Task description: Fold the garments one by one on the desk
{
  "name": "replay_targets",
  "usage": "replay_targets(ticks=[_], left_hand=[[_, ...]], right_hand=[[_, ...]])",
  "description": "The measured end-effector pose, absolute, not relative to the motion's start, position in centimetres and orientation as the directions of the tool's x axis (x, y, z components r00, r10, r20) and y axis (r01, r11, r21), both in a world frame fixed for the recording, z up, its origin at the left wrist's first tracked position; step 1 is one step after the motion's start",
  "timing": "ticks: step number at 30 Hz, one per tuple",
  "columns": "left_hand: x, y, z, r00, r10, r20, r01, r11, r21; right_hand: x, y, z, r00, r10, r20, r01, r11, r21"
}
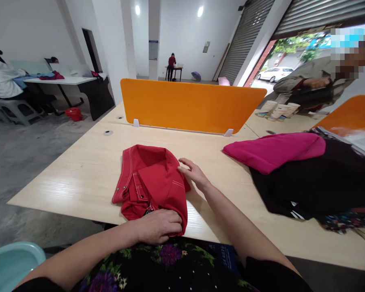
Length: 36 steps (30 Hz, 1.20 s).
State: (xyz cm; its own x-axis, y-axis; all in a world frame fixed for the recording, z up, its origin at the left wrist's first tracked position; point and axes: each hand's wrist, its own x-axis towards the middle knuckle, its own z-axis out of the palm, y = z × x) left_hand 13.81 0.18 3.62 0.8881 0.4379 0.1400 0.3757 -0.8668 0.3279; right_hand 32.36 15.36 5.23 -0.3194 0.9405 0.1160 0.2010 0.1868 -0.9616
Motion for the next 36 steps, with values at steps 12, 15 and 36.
replay_targets(ticks=[12,15,36], left_hand=[[11.5,-0.1,1.2,0.79,0.521,0.324,0.533,-0.844,0.058],[8.8,0.4,2.7,0.683,0.523,0.509,0.646,-0.758,-0.088],[5.6,-3.8,3.7,0.643,0.755,0.125,0.765,-0.642,-0.059]], right_hand=[[26.8,19.5,13.1,0.068,0.774,0.629,0.12,0.62,-0.775],[35.2,17.4,13.4,0.561,0.609,0.561,-0.064,0.708,-0.704],[41.4,11.3,5.7,-0.201,0.824,0.529,0.805,0.447,-0.391]])
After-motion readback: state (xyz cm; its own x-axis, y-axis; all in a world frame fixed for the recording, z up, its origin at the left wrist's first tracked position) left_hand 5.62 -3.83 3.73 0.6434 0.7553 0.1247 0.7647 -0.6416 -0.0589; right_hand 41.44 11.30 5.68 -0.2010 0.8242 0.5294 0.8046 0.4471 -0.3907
